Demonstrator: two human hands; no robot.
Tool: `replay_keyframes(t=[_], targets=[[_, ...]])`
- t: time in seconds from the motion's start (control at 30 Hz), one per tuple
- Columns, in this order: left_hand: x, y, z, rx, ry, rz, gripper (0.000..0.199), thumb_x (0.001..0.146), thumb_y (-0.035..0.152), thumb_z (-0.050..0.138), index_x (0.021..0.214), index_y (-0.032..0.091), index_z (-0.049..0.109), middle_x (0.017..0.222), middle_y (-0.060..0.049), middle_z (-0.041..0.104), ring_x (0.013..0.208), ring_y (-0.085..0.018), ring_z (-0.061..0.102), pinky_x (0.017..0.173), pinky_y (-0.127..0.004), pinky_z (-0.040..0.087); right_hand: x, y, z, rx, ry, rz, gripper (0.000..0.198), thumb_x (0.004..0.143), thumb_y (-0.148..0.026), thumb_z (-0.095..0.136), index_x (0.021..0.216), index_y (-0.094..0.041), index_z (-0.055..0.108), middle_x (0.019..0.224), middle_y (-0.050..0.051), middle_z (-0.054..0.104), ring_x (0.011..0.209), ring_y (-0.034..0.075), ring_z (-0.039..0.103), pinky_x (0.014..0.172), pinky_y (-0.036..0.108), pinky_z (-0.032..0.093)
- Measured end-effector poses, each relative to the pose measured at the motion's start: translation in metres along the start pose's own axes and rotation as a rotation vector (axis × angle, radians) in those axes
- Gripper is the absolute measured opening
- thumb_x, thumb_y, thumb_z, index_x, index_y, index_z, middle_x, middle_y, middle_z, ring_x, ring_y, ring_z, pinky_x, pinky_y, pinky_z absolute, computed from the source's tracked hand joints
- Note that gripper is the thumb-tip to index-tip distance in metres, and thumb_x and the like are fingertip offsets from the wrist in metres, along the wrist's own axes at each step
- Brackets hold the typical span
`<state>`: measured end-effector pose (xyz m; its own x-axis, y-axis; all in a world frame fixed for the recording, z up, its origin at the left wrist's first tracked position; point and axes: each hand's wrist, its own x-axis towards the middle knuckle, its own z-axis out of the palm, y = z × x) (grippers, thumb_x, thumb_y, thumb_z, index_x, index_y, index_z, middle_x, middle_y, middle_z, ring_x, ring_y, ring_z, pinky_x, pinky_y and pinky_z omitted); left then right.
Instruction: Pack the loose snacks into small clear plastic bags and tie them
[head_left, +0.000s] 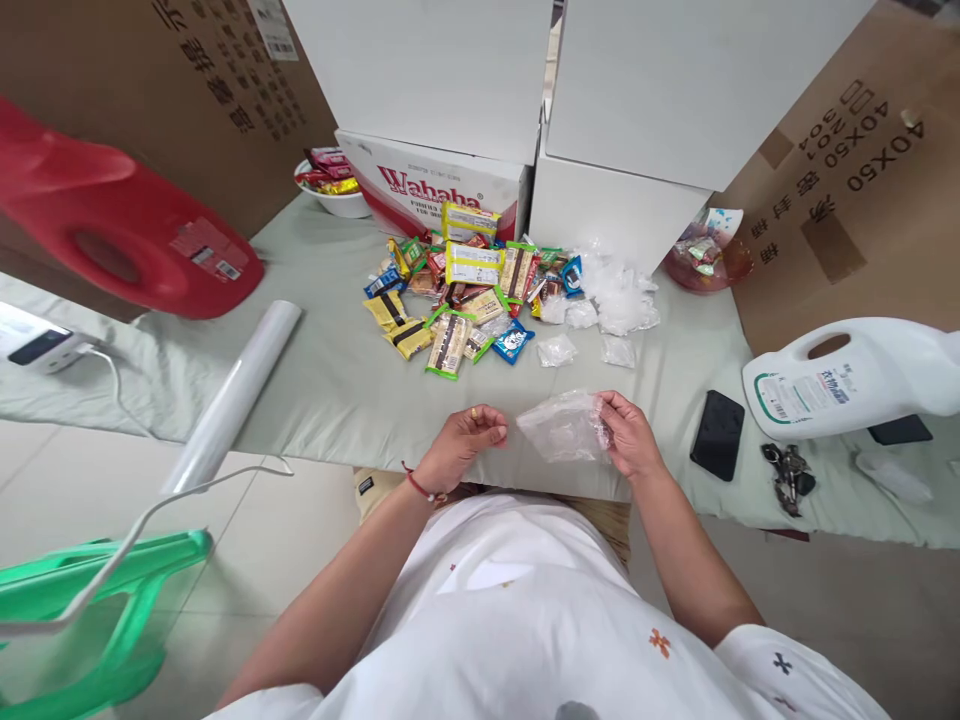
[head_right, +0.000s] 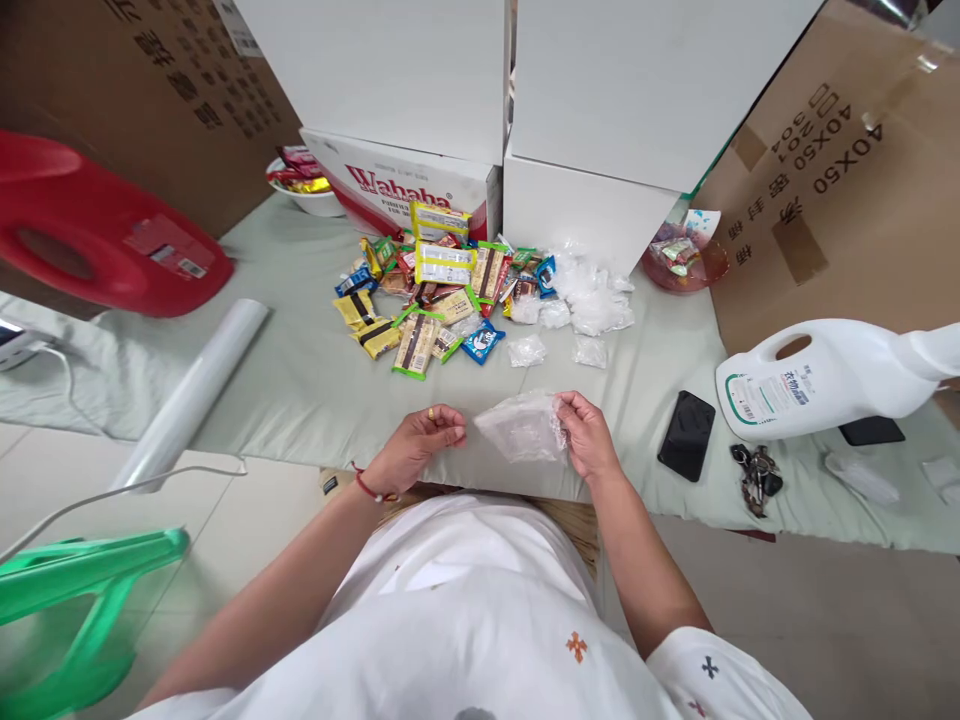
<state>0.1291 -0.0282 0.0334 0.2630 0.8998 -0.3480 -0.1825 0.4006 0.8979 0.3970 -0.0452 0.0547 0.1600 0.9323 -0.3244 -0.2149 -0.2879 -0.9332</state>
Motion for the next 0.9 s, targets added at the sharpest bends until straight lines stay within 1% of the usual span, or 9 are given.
replay_keyframes(t=[0.1, 0.13, 0.2, 0.3, 0.43, 0.53, 0.7, 0.83, 0.9], targets=[[-0.003, 0.003, 0.005, 0.053, 0.178, 0.124, 0.04, 0.067, 0.047, 0.088, 0.08, 0.018, 0.063, 0.071, 0.003, 0.06, 0.063, -0.009, 0.052, 0.063, -0.023, 0.044, -0.003, 0.001, 0.002, 0.021, 0.047, -0.003, 0.04, 0.067, -0.056, 0.085, 0.078, -0.024, 0.063, 0.059, -0.007, 0.046, 0.05, 0.009, 0.036, 0.044, 0.023, 0.028], [-0.005, 0.004, 0.012, 0.055, 0.163, 0.145, 0.04, 0.072, 0.049, 0.085, 0.08, 0.018, 0.062, 0.069, 0.004, 0.058, 0.062, -0.009, 0.051, 0.062, -0.023, 0.044, -0.005, 0.003, 0.005, 0.016, 0.052, -0.015, 0.04, 0.069, -0.057, 0.084, 0.077, -0.024, 0.062, 0.058, -0.007, 0.045, 0.049, 0.009, 0.035, 0.043, 0.023, 0.028], [-0.011, 0.006, 0.031, 0.041, 0.014, 0.124, 0.042, 0.079, 0.057, 0.077, 0.081, 0.019, 0.06, 0.068, 0.003, 0.057, 0.062, -0.011, 0.053, 0.063, -0.025, 0.045, -0.01, 0.008, 0.012, -0.009, 0.042, -0.049, 0.039, 0.074, -0.058, 0.08, 0.078, -0.025, 0.062, 0.057, -0.007, 0.045, 0.048, 0.01, 0.034, 0.043, 0.024, 0.028], [-0.012, 0.006, 0.062, 0.02, -0.202, 0.069, 0.049, 0.077, 0.064, 0.076, 0.084, 0.018, 0.059, 0.077, -0.001, 0.062, 0.072, -0.015, 0.06, 0.068, -0.027, 0.049, -0.018, 0.013, 0.025, -0.033, -0.071, -0.09, 0.036, 0.079, -0.057, 0.078, 0.091, -0.025, 0.067, 0.062, -0.006, 0.053, 0.053, 0.011, 0.043, 0.049, 0.024, 0.037], [0.001, 0.0, 0.081, -0.025, -0.164, 0.112, 0.052, 0.074, 0.065, 0.078, 0.081, 0.018, 0.057, 0.074, 0.0, 0.061, 0.07, -0.013, 0.056, 0.069, -0.027, 0.046, -0.023, 0.01, 0.029, -0.035, -0.252, -0.118, 0.043, 0.077, -0.048, 0.083, 0.112, -0.027, 0.07, 0.083, -0.001, 0.066, 0.072, 0.014, 0.058, 0.069, 0.028, 0.05], [0.007, -0.002, 0.075, -0.003, -0.113, 0.119, 0.05, 0.077, 0.064, 0.076, 0.075, 0.018, 0.056, 0.067, 0.002, 0.057, 0.065, -0.012, 0.051, 0.067, -0.026, 0.042, -0.024, 0.004, 0.023, -0.044, -0.252, -0.107, 0.042, 0.077, -0.045, 0.084, 0.113, -0.027, 0.071, 0.085, -0.001, 0.066, 0.073, 0.014, 0.057, 0.07, 0.029, 0.049], [-0.001, 0.003, 0.048, -0.019, -0.057, 0.085, 0.048, 0.076, 0.061, 0.077, 0.078, 0.018, 0.057, 0.069, 0.001, 0.06, 0.066, -0.012, 0.053, 0.067, -0.026, 0.043, -0.02, -0.004, 0.001, 0.011, -0.129, -0.046, 0.042, 0.07, -0.046, 0.088, 0.103, -0.025, 0.073, 0.081, -0.002, 0.062, 0.066, 0.012, 0.052, 0.065, 0.028, 0.047], [-0.007, 0.003, 0.02, -0.136, 0.092, 0.046, 0.048, 0.072, 0.057, 0.082, 0.082, 0.02, 0.054, 0.075, 0.003, 0.062, 0.065, -0.011, 0.057, 0.062, -0.024, 0.046, -0.016, -0.003, -0.02, -0.01, -0.037, -0.02, 0.04, 0.065, -0.046, 0.091, 0.095, -0.024, 0.074, 0.078, -0.002, 0.061, 0.065, 0.011, 0.049, 0.061, 0.026, 0.044], [-0.007, -0.001, 0.01, -0.147, 0.188, 0.069, 0.047, 0.073, 0.056, 0.081, 0.082, 0.021, 0.051, 0.07, 0.005, 0.059, 0.057, -0.008, 0.053, 0.055, -0.021, 0.043, -0.015, 0.002, -0.028, -0.054, -0.013, 0.007, 0.042, 0.062, -0.047, 0.092, 0.092, -0.023, 0.075, 0.076, -0.002, 0.061, 0.064, 0.011, 0.049, 0.061, 0.026, 0.043]])
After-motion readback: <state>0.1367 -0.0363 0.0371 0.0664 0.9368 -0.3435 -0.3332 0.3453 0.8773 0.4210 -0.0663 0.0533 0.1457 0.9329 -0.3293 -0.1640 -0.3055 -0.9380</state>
